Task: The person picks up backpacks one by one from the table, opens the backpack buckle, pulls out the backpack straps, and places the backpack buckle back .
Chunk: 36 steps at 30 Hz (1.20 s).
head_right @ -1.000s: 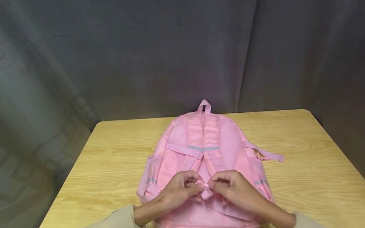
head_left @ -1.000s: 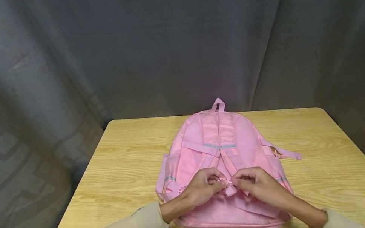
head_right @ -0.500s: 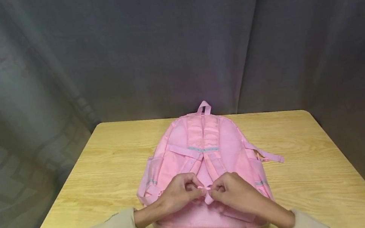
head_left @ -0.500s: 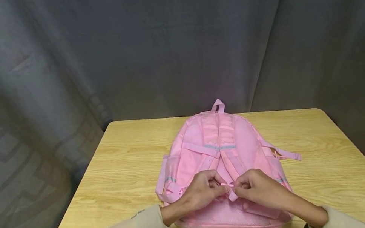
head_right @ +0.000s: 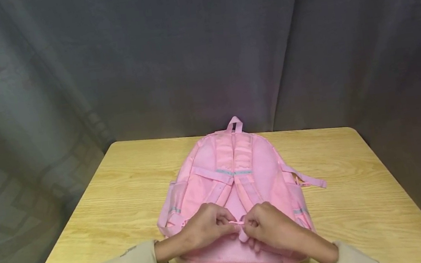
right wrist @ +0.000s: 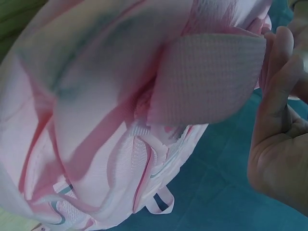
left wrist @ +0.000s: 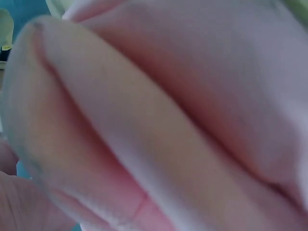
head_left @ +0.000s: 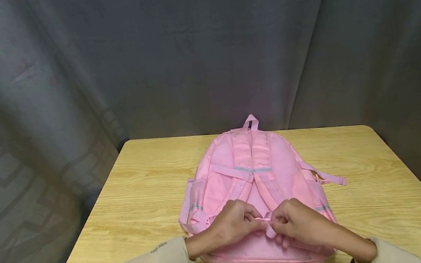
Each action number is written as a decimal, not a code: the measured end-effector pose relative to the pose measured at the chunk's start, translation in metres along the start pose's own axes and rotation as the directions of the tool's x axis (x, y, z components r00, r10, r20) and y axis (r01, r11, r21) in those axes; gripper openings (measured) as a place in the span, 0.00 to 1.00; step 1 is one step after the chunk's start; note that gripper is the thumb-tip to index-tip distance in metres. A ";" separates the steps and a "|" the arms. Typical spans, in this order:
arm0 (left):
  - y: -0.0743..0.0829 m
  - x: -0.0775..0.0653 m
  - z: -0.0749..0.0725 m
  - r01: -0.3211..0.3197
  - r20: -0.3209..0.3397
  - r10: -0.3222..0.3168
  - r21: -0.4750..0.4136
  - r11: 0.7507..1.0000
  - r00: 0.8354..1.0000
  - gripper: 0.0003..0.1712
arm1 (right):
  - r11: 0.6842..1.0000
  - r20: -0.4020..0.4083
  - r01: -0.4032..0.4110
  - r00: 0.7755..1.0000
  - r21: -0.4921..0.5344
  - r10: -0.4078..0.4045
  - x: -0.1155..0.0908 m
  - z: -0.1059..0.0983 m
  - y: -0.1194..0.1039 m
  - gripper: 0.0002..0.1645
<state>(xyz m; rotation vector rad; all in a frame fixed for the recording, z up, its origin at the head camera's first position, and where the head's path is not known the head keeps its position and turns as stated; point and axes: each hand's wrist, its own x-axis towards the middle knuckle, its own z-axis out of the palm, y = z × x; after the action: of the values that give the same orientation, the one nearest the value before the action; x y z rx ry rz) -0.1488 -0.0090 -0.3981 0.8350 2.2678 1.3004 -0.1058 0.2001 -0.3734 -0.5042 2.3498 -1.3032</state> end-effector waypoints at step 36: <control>0.003 0.003 0.000 0.118 0.052 -0.106 -0.395 0.911 0.993 0.10 | 0.857 -0.364 0.241 0.829 -0.455 -0.426 0.006 0.017 0.004 0.26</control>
<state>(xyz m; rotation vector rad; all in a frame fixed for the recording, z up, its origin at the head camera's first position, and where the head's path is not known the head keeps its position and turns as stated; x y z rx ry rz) -0.1504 -0.0054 -0.3951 0.5648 1.8963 1.6066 -0.1025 0.1865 -0.3859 -0.8573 3.0606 -1.1869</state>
